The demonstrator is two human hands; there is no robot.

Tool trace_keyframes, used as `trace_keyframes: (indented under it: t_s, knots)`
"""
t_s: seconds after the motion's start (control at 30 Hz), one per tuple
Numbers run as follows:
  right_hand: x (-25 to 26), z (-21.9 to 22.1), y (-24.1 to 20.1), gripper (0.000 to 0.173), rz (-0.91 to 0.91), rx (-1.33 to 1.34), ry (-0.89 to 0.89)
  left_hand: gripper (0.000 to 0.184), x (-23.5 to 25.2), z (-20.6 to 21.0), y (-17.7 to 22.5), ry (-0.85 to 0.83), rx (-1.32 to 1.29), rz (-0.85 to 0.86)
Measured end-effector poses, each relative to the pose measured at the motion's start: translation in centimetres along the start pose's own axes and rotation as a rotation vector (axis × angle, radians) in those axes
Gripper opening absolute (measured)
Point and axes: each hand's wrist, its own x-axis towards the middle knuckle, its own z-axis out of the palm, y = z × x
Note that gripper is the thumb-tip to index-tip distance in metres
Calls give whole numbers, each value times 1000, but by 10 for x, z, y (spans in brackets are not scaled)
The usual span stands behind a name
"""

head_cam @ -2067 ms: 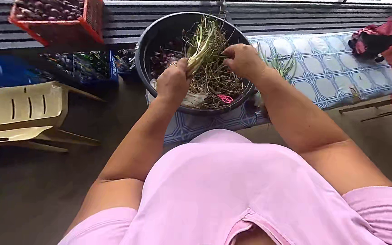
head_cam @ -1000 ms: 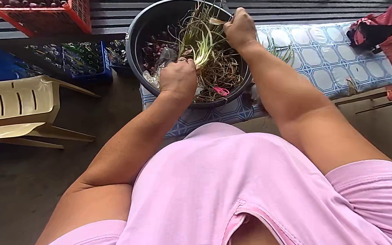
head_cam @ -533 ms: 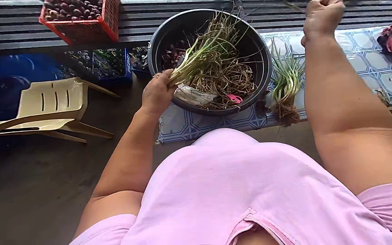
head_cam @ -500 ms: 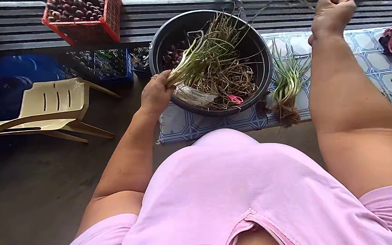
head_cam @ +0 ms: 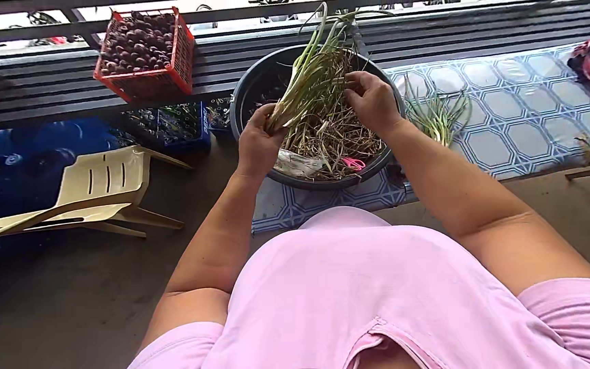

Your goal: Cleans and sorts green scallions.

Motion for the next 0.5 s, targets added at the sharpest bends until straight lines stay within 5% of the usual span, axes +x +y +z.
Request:
trace_keyframes:
  t_s: [0.07,0.17,0.33,0.5]
  knots:
    - [0,-3,-13,27,-294,-35,191,49,-1,2,6,-9,86,44]
    - [7,-8,-27,19,-556,-113,220,45,-3,6,14,7,296,179]
    - [17,-16,-28,22,-658,-270,74,37,-2,13,19,80,546,407]
    - [12,-18,-29,17,-595,-320,-44,38,-3,19,19,67,612,440]
